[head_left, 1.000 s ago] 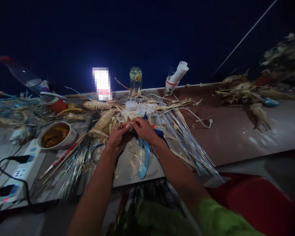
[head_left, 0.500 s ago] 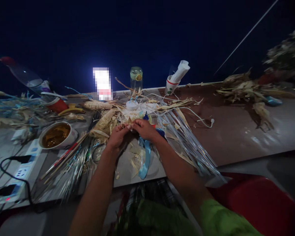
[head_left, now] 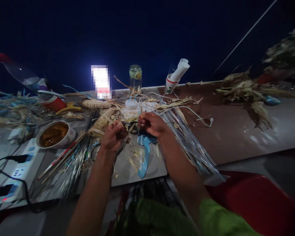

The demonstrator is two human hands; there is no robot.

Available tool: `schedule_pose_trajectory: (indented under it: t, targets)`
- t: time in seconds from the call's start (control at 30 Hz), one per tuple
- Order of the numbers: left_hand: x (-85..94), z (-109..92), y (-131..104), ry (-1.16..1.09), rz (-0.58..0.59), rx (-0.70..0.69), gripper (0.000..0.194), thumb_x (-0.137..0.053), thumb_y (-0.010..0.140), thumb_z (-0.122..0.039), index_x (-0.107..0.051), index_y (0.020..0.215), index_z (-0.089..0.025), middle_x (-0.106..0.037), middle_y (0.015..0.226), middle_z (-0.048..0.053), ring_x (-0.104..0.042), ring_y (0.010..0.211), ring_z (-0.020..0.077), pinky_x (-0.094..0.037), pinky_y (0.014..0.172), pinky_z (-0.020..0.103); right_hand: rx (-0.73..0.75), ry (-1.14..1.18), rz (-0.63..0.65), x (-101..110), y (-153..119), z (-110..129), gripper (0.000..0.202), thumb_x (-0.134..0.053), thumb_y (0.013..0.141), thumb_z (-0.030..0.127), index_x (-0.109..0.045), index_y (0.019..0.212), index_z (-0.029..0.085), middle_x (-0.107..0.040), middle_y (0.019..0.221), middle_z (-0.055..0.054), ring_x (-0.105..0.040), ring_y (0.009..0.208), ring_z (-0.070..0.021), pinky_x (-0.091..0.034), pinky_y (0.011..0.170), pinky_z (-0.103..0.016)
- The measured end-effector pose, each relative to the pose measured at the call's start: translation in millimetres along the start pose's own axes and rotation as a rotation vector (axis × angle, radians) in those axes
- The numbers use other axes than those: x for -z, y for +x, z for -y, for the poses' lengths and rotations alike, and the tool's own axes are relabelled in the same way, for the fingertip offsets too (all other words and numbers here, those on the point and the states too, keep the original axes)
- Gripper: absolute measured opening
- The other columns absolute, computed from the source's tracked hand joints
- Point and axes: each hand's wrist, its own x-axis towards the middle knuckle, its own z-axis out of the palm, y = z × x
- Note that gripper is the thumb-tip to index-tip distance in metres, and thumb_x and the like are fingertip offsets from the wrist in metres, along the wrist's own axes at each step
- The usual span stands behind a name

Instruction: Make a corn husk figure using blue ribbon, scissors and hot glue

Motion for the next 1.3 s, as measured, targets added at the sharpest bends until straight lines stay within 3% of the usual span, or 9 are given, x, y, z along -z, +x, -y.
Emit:
schedule_pose_trajectory:
  t: [0.2,0.33,0.43,0.57,0.73,0.87,1.1,1.3]
  targets:
    - [-1.6,5,5,0.033,-0.125,0.029,0.031,-0.079,0.053,-0.018,-0.052,0.068,-0.017,-0.049,0.052,-0.007,-0.045,0.043,0.0048,-0.037,0.044,0.018,0.158,-0.556,-0.317,-2,8,-14,0.039,-0.051,0.077,0.052,-0.050,0.057,0.018,-0.045,0.052,0.003,-0.039,0.052,-0.0092,-0.037,0.057,-0.025]
    - [-0.8,9,8,0.110,-0.121,0.067,0.026,-0.078,0.055,-0.021,-0.055,0.065,-0.016,-0.051,0.050,-0.006,-0.046,0.042,0.0055,-0.038,0.043,0.019,0.476,-0.811,-0.408,-9,6,-19,0.022,-0.050,0.081,0.036,-0.062,0.088,0.019,-0.059,0.088,-0.005,-0.053,0.083,-0.0143,-0.041,0.078,-0.027]
    - [0.2,11,10,0.105,-0.120,0.060,0.026,-0.080,0.053,-0.020,-0.057,0.064,-0.015,-0.055,0.052,-0.004,-0.049,0.045,0.0062,-0.039,0.046,0.019,0.495,-0.777,-0.301,-13,3,-16,0.022,-0.050,0.081,0.031,-0.063,0.094,0.019,-0.058,0.097,-0.006,-0.054,0.088,-0.0142,-0.041,0.081,-0.027]
    - [-1.4,14,12,0.140,-0.126,0.028,0.027,-0.082,0.048,-0.019,-0.060,0.064,-0.013,-0.057,0.055,-0.003,-0.051,0.050,0.0067,-0.041,0.050,0.019,0.334,-0.736,-0.150,-15,3,-16,0.015,-0.058,0.074,0.031,-0.062,0.080,0.017,-0.059,0.083,-0.002,-0.054,0.079,-0.0130,-0.041,0.076,-0.026]
    - [-6.0,15,8,0.156,-0.079,0.033,0.031,-0.079,0.055,-0.027,-0.066,0.079,-0.013,-0.060,0.063,0.000,-0.054,0.057,0.0085,-0.043,0.056,0.020,0.268,-0.593,-0.250,-10,7,-18,0.013,-0.055,0.073,0.031,-0.056,0.073,0.018,-0.053,0.067,0.004,-0.048,0.065,-0.0093,-0.040,0.066,-0.023]
    - [-6.6,10,7,0.018,-0.043,0.032,0.037,-0.067,0.069,-0.040,-0.066,0.094,-0.012,-0.050,0.059,-0.002,-0.044,0.049,0.0049,-0.038,0.048,0.018,0.250,-0.442,-0.319,-7,8,-16,0.016,-0.054,0.074,0.034,-0.054,0.075,0.019,-0.049,0.062,0.005,-0.044,0.054,-0.0070,-0.038,0.056,-0.021]
    - [-0.4,10,11,-0.018,-0.047,-0.036,0.023,-0.066,0.072,-0.034,-0.061,0.079,-0.013,-0.045,0.057,-0.003,-0.038,0.046,0.0031,-0.036,0.046,0.016,0.303,-0.392,-0.269,-9,10,-21,0.016,-0.057,0.074,0.034,-0.054,0.073,0.018,-0.049,0.059,0.006,-0.043,0.052,-0.0059,-0.037,0.053,-0.020]
    - [-2.0,13,11,-0.018,-0.147,-0.124,0.025,-0.079,0.056,-0.021,-0.059,0.070,-0.015,-0.059,0.071,-0.001,-0.048,0.056,0.0031,-0.038,0.048,0.013,0.323,-0.386,-0.263,-15,8,-20,0.016,-0.057,0.073,0.033,-0.053,0.073,0.017,-0.049,0.058,0.006,-0.042,0.046,-0.0043,-0.035,0.048,-0.019]
